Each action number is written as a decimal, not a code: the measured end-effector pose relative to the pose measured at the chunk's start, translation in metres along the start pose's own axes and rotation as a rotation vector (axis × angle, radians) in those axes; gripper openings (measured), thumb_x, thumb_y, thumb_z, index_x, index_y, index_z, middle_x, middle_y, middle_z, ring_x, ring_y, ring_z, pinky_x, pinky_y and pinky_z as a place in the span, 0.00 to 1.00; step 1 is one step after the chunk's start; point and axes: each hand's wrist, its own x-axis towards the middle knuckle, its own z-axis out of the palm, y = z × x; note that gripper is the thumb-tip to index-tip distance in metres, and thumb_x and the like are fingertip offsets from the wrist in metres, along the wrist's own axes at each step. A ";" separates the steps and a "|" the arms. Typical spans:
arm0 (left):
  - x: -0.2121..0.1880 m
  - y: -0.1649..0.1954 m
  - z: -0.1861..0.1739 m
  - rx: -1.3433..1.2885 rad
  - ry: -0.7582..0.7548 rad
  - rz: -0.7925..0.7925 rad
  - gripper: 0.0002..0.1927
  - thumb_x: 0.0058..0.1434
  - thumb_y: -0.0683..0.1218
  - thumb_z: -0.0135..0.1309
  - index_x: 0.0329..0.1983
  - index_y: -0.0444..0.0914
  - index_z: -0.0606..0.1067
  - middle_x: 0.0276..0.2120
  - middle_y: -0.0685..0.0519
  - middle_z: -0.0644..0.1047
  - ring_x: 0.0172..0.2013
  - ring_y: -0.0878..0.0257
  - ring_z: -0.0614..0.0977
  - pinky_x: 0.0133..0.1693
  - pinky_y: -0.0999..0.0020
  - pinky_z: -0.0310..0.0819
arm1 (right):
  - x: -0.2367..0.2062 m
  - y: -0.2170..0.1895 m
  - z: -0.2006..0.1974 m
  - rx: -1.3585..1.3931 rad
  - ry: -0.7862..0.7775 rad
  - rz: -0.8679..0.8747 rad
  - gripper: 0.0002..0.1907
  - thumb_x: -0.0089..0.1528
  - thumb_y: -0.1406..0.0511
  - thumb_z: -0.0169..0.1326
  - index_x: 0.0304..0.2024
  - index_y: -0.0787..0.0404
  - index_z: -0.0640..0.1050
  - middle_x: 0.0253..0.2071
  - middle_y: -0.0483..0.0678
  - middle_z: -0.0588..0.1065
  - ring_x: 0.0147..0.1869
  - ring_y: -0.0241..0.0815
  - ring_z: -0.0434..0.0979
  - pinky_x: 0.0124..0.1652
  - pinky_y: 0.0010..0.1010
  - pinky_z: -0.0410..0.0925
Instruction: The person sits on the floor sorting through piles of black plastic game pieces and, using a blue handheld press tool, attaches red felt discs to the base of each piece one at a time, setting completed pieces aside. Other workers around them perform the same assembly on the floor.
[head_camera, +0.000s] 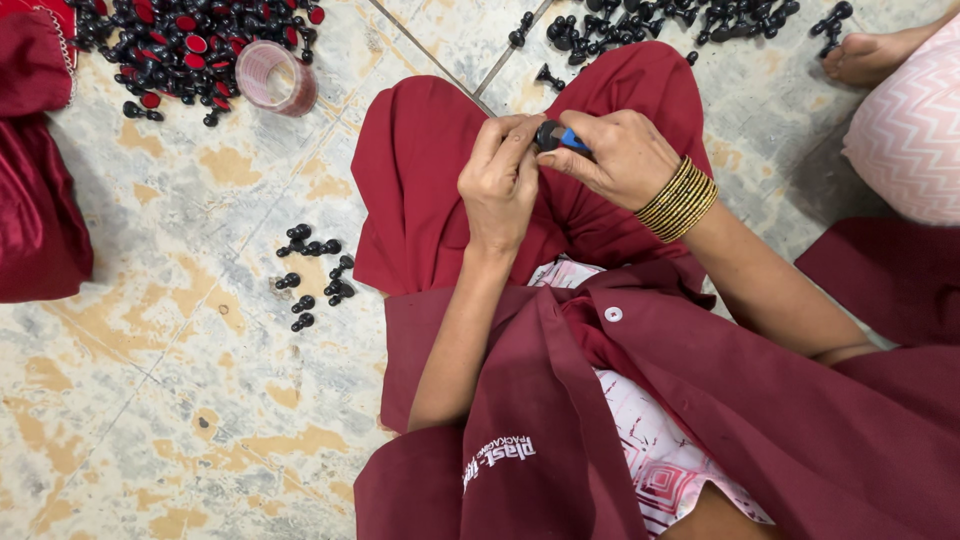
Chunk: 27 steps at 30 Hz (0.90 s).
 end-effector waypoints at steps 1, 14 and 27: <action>0.000 0.000 0.000 0.002 0.001 0.000 0.17 0.60 0.29 0.55 0.49 0.38 0.79 0.43 0.52 0.78 0.40 0.60 0.85 0.42 0.68 0.81 | -0.001 -0.002 0.001 0.002 -0.003 -0.008 0.19 0.70 0.52 0.55 0.45 0.63 0.76 0.22 0.55 0.72 0.27 0.57 0.76 0.29 0.44 0.66; 0.002 0.002 -0.001 -0.107 0.015 -0.009 0.17 0.59 0.28 0.54 0.47 0.35 0.79 0.42 0.51 0.79 0.41 0.60 0.85 0.42 0.69 0.82 | 0.002 -0.003 -0.004 -0.064 0.032 0.012 0.27 0.66 0.48 0.58 0.38 0.65 0.68 0.23 0.52 0.71 0.28 0.56 0.76 0.28 0.44 0.66; -0.003 -0.008 0.002 -0.032 0.029 0.009 0.16 0.57 0.29 0.54 0.46 0.36 0.79 0.41 0.51 0.78 0.40 0.57 0.84 0.41 0.66 0.80 | 0.002 0.008 0.006 -0.202 0.014 -0.021 0.25 0.68 0.46 0.53 0.38 0.62 0.76 0.24 0.54 0.75 0.30 0.56 0.78 0.29 0.45 0.69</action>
